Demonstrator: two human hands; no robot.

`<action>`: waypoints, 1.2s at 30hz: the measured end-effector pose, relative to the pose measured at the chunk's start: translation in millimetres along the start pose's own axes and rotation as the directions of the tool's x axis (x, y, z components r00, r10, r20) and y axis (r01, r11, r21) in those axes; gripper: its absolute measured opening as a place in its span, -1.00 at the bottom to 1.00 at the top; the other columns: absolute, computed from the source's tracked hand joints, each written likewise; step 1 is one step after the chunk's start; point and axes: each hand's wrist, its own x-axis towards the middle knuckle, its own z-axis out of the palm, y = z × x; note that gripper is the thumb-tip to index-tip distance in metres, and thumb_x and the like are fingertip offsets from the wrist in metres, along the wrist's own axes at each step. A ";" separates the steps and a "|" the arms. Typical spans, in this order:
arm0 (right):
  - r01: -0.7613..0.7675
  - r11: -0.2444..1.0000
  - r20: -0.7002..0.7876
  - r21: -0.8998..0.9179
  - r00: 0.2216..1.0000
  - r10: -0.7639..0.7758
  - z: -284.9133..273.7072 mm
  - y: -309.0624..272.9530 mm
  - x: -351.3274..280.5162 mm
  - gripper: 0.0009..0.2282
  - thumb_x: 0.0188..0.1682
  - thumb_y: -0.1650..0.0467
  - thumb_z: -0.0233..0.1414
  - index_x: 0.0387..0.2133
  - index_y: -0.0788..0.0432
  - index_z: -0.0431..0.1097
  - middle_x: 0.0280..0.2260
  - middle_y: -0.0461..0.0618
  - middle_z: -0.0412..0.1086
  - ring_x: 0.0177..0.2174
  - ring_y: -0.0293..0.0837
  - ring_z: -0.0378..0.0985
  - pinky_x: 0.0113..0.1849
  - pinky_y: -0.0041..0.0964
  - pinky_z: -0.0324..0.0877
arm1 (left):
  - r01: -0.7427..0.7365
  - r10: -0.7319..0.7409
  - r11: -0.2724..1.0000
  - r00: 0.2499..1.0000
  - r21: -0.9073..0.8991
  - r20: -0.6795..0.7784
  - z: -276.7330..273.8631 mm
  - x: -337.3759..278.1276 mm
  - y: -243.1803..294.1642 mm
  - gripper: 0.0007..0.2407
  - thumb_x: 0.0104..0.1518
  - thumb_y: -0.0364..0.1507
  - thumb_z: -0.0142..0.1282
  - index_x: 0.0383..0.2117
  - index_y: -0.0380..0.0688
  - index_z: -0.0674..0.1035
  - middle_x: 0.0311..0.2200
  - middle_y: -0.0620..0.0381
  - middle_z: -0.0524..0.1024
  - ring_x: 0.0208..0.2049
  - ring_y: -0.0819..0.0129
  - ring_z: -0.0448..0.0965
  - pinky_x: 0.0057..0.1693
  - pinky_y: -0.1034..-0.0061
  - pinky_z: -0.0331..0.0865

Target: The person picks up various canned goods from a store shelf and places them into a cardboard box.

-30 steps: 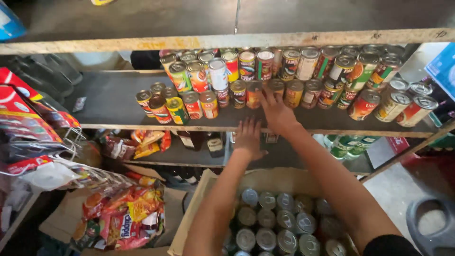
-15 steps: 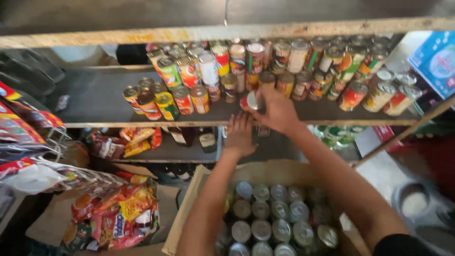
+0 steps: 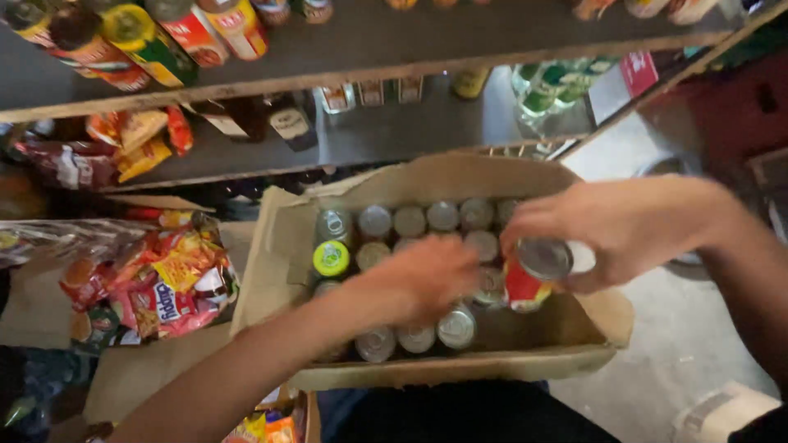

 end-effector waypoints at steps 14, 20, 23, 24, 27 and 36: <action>0.216 0.906 -0.009 -0.365 0.972 -0.235 127.1 21.2 79.7 -0.69 -0.06 0.41 -0.02 -0.06 0.28 0.27 0.01 0.23 0.26 -0.39 0.14 0.57 -0.39 0.00 0.48 | -0.336 0.334 0.823 0.938 -0.458 -0.088 61.6 -17.2 -19.3 -0.62 -0.12 -0.47 0.14 -0.09 -0.06 0.65 0.04 0.17 0.56 0.14 0.14 0.45 0.21 0.29 0.38; 0.147 0.931 0.041 -0.335 0.989 -0.141 110.7 14.6 79.1 -0.57 -0.10 0.42 0.03 0.08 0.26 0.22 0.08 0.19 0.16 -0.25 0.15 0.52 -0.26 -0.01 0.47 | -0.217 0.247 0.853 0.969 -0.475 0.002 28.3 -22.7 -12.1 -0.76 0.04 -0.41 0.14 -0.16 -0.13 0.64 -0.04 0.07 0.57 0.03 0.09 0.54 0.14 0.25 0.41; 0.176 0.925 -0.078 -0.337 0.974 -0.214 64.8 2.1 71.2 -0.58 -0.23 0.37 0.14 -0.06 0.19 0.33 -0.10 0.13 0.30 -0.12 0.17 0.44 -0.18 0.04 0.40 | -0.162 0.131 0.918 0.985 -0.362 -0.108 9.1 -19.6 -27.2 -0.79 0.13 -0.39 0.12 -0.15 -0.13 0.62 -0.05 0.01 0.56 0.02 0.04 0.54 0.13 0.21 0.41; 0.142 0.927 -0.156 -0.348 0.966 -0.206 42.7 -8.8 66.5 -0.55 -0.28 0.31 0.20 -0.07 0.13 0.37 -0.10 0.10 0.31 -0.06 0.17 0.41 -0.14 0.07 0.35 | -0.319 0.210 0.908 0.907 -0.271 -0.364 6.4 -18.0 -38.3 -0.77 0.14 -0.43 0.12 -0.09 -0.14 0.61 -0.03 -0.07 0.53 0.06 -0.02 0.50 0.19 0.20 0.38; -0.115 0.877 -0.312 -0.467 0.949 -0.041 -7.2 0.4 71.2 -0.67 -0.11 0.19 0.18 -0.27 0.19 0.38 -0.15 0.06 0.32 -0.04 0.09 0.41 -0.03 -0.04 0.36 | -0.103 0.068 0.993 0.900 -0.058 -0.430 -37.1 -15.3 -63.7 -0.71 0.05 -0.39 0.18 -0.09 -0.15 0.57 -0.02 -0.06 0.52 0.08 -0.04 0.48 0.22 0.17 0.34; -0.244 0.825 -0.793 -0.509 0.506 -0.340 -121.7 28.3 157.3 -0.32 -0.17 0.13 0.26 0.11 0.33 0.24 0.09 0.27 0.22 0.10 0.31 0.25 0.05 0.14 0.29 | 0.519 -0.365 0.854 0.543 -0.040 -0.756 -50.9 13.5 -237.7 -0.28 0.02 -0.30 0.28 0.31 -0.40 0.23 0.31 -0.31 0.20 0.35 -0.21 0.14 0.42 0.08 0.07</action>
